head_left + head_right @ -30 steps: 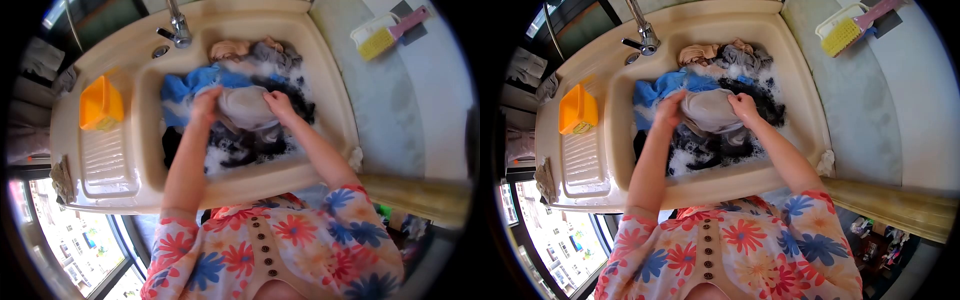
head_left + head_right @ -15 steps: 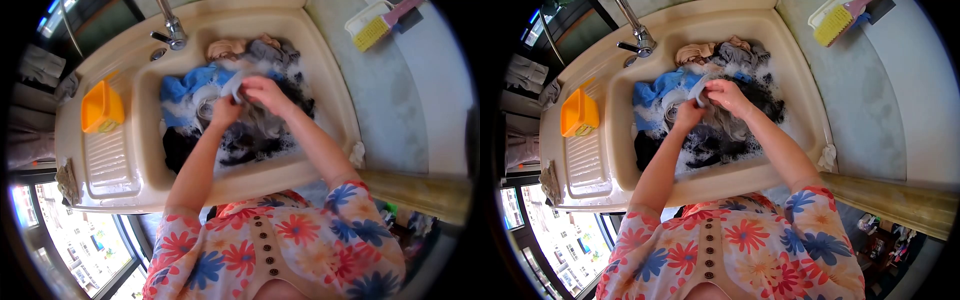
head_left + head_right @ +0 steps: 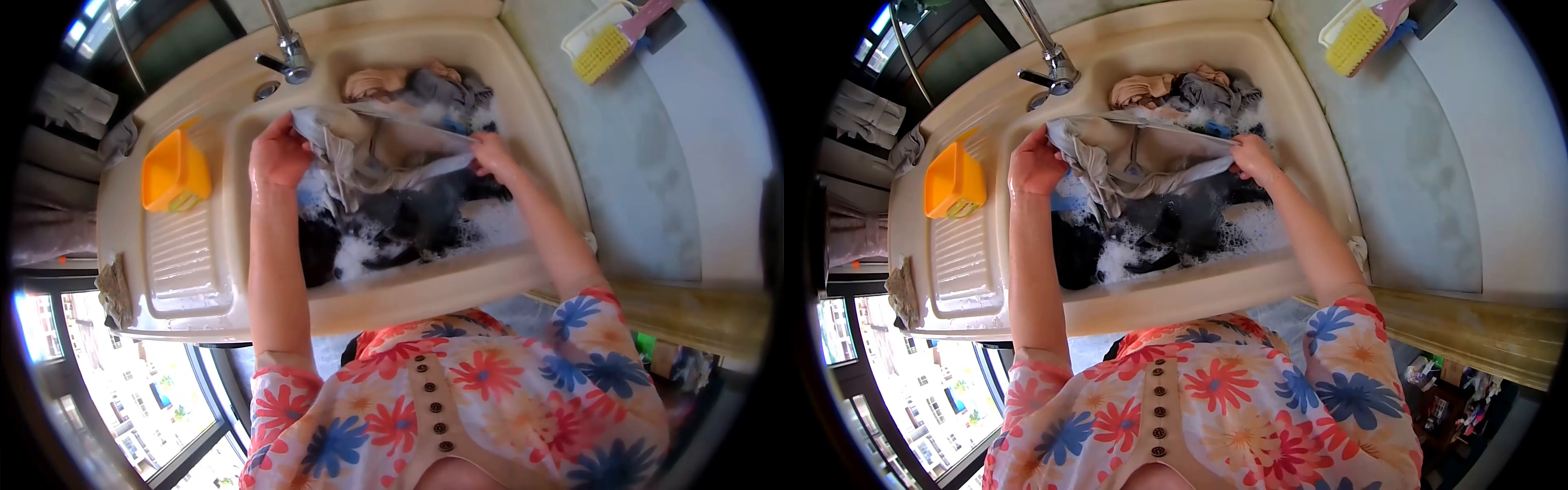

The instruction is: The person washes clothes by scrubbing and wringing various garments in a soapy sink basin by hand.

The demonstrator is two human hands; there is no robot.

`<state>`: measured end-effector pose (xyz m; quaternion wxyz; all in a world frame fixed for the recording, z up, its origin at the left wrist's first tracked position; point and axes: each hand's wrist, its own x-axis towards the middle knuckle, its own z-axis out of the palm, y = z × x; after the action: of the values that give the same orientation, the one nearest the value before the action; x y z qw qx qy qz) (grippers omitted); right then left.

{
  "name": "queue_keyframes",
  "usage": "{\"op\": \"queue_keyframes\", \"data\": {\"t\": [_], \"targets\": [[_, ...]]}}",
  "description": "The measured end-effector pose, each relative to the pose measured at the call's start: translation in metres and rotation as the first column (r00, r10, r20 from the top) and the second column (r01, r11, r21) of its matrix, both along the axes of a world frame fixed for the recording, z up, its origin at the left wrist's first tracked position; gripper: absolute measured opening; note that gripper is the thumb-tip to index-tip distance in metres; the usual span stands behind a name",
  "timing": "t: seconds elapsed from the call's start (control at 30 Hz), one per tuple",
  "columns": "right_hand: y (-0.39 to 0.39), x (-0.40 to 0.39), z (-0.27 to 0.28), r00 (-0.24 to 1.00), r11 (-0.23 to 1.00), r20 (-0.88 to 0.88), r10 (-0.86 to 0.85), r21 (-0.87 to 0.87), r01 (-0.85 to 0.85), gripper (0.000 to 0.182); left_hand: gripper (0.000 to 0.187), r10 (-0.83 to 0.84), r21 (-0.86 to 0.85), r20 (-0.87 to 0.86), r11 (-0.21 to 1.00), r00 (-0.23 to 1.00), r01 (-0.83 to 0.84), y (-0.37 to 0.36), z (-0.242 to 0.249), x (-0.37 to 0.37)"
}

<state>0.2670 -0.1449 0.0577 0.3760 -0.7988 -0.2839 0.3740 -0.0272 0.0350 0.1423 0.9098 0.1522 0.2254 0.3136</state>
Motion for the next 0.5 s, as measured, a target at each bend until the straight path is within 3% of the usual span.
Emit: {"op": "queue_keyframes", "data": {"t": [0.03, 0.07, 0.1, 0.13, 0.17, 0.2, 0.23, 0.27, 0.33, 0.37, 0.4, 0.43, 0.47, 0.5], "targets": [[-0.001, -0.003, -0.003, 0.997, 0.996, -0.022, -0.075, -0.059, 0.073, 0.028, 0.013, 0.082, -0.014, -0.077, 0.996, 0.994, -0.083, -0.004, 0.007, -0.001], [-0.002, -0.005, -0.010, 0.988, 0.983, -0.039, -0.150, -0.117, 0.145, 0.026, 0.012, -0.036, 0.004, 0.157, 0.999, 0.987, 0.036, 0.003, -0.016, -0.006], [-0.001, -0.005, -0.019, 0.973, 0.961, -0.051, -0.226, -0.175, 0.214, 0.025, 0.012, 0.020, 0.003, 0.098, 1.000, 0.995, -0.021, -0.009, 0.002, 0.002], [0.003, -0.006, -0.030, 0.991, 0.967, 0.061, -0.119, -0.218, 0.130, 0.024, 0.012, 0.078, 0.002, 0.038, 0.997, 0.996, -0.078, -0.024, 0.018, 0.013], [0.003, -0.007, -0.026, 0.997, 0.979, 0.022, -0.076, -0.188, 0.078, 0.025, 0.012, 0.138, 0.001, -0.024, 0.990, 0.990, -0.138, -0.035, 0.028, 0.019], [0.001, -0.010, -0.021, 0.999, 0.987, -0.020, -0.030, -0.160, 0.027, 0.027, 0.015, 0.089, -0.014, 0.107, 0.996, 0.990, -0.088, -0.026, 0.022, 0.016], [0.000, -0.012, -0.017, 0.998, 0.991, -0.061, 0.015, -0.128, -0.023, 0.029, 0.015, 0.103, 0.003, 0.103, 0.995, 0.989, -0.104, -0.028, 0.025, 0.018], [0.000, -0.008, -0.015, 0.956, 0.985, 0.250, 0.155, -0.116, -0.130, 0.029, 0.015, 0.117, 0.025, 0.103, 0.992, 0.988, -0.120, -0.035, 0.039, 0.026], [-0.002, -0.028, 0.005, 0.840, 0.966, 0.533, 0.099, 0.153, -0.210, 0.031, 0.013, 0.093, 0.017, 0.152, 0.995, 0.984, -0.096, -0.035, 0.042, 0.037], [-0.002, -0.049, 0.024, 0.912, 0.984, 0.393, 0.113, 0.085, -0.159, 0.037, 0.013, 0.126, 0.019, 0.118, 0.991, 0.985, -0.129, -0.037, 0.042, 0.044], [-0.009, -0.075, 0.052, 0.965, 0.973, 0.144, 0.219, 0.042, -0.228, 0.045, 0.012, 0.158, 0.022, 0.085, 0.987, 0.984, -0.160, -0.042, 0.043, 0.053], [-0.012, -0.094, 0.057, 0.948, 0.946, 0.006, 0.319, -0.059, -0.319, 0.053, 0.012, 0.188, 0.027, 0.051, 0.982, 0.981, -0.189, -0.048, 0.043, 0.061], [-0.012, -0.108, 0.045, 0.889, 0.904, 0.185, 0.418, 0.008, -0.427, 0.057, 0.012, 0.170, 0.051, 0.054, 0.984, 0.984, -0.173, -0.052, 0.042, 0.067], [-0.001, -0.113, -0.003, 0.850, 0.863, 0.402, 0.340, 0.226, -0.452, 0.051, 0.012, 0.170, 0.079, 0.053, 0.982, 0.984, -0.173, -0.059, 0.043, 0.073]]}}
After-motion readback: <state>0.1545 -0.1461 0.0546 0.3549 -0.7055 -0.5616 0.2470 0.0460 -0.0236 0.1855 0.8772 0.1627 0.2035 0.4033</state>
